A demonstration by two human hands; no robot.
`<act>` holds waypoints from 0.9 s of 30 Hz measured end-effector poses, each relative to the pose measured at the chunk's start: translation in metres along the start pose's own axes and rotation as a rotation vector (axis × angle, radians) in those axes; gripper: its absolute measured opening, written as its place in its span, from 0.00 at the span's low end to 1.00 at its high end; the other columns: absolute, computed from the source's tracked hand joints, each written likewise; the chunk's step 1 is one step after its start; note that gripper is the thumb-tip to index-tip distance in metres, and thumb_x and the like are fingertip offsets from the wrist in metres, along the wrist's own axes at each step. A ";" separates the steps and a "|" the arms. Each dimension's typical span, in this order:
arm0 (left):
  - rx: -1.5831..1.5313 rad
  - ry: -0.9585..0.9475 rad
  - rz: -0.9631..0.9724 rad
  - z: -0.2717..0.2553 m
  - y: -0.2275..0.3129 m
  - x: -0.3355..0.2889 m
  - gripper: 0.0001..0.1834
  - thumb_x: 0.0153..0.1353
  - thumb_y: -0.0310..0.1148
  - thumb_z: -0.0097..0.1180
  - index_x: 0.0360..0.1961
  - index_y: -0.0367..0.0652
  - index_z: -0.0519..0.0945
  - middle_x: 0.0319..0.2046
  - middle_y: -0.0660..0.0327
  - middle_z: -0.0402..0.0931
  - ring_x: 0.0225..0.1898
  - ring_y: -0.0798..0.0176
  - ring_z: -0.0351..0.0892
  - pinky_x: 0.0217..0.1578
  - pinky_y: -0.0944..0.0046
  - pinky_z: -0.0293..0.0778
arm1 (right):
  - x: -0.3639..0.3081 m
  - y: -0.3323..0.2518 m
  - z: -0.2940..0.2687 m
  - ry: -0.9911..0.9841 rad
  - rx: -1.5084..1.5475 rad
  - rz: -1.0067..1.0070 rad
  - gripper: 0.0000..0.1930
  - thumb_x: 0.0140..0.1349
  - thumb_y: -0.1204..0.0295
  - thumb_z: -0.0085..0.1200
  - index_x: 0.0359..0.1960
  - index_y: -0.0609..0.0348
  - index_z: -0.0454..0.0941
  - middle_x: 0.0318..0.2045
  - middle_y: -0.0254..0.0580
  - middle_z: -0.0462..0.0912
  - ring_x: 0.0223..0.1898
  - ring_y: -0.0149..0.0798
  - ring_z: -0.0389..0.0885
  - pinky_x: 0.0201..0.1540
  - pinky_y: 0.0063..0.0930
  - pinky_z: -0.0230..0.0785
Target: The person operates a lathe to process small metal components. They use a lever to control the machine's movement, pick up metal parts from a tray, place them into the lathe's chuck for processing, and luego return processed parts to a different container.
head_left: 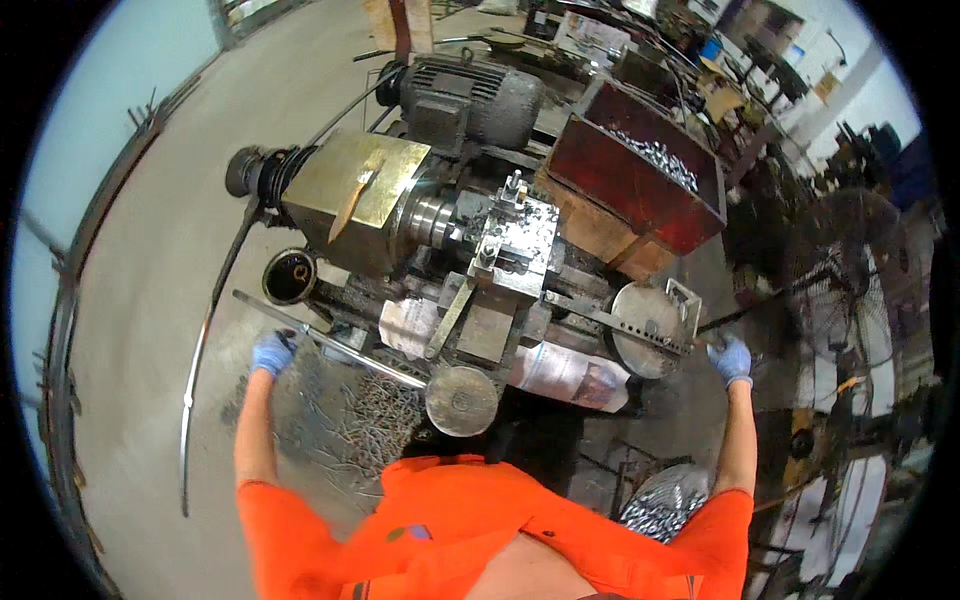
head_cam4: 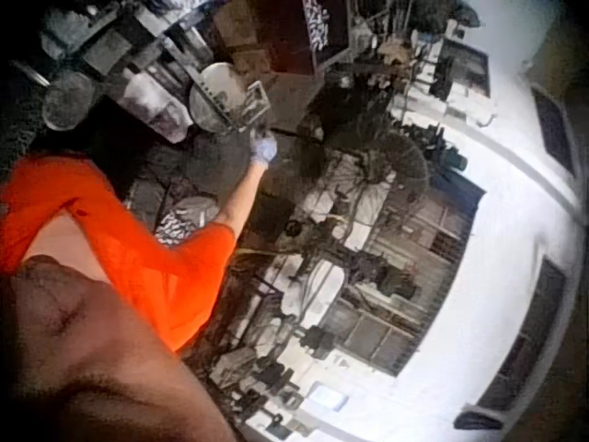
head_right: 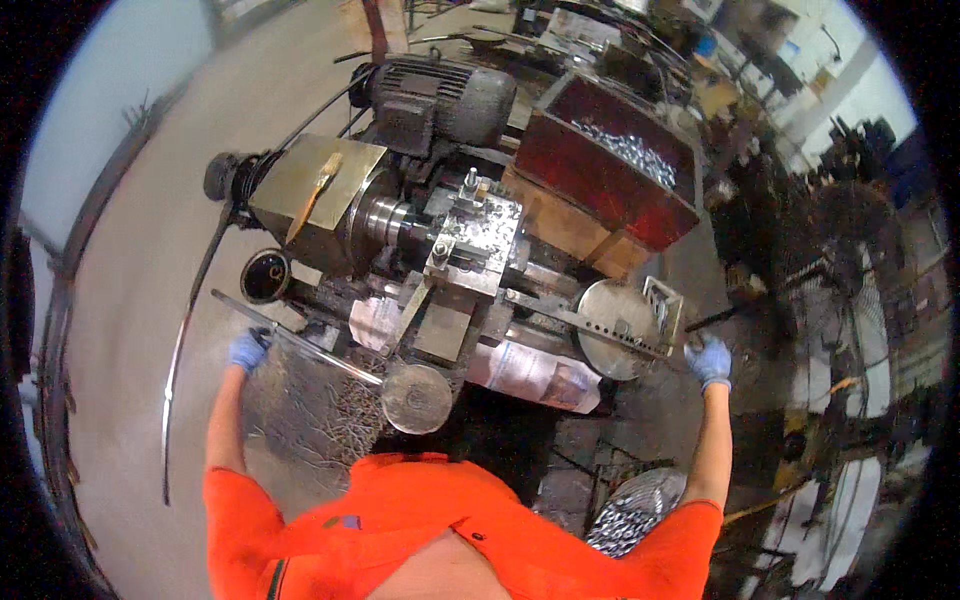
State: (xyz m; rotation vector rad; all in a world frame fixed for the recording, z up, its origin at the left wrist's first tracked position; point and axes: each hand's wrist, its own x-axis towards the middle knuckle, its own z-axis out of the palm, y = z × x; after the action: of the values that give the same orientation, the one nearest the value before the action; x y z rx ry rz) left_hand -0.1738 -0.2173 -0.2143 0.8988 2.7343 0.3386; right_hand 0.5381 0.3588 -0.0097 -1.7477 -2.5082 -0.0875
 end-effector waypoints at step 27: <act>-1.477 0.790 -0.535 -0.046 0.143 0.021 0.08 0.55 0.28 0.51 0.31 0.32 0.71 0.19 0.52 0.76 0.13 0.62 0.74 0.13 0.66 0.70 | -0.316 0.167 0.078 -0.171 -0.134 0.757 0.21 0.43 0.56 0.60 0.27 0.64 0.79 0.30 0.61 0.79 0.36 0.57 0.79 0.38 0.42 0.71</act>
State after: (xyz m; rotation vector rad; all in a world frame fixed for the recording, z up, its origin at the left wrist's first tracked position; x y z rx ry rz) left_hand -0.1254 -0.0992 -0.1327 -0.4520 2.0257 2.4126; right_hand 0.8005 0.1294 -0.1190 -2.7208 -1.7858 -0.0557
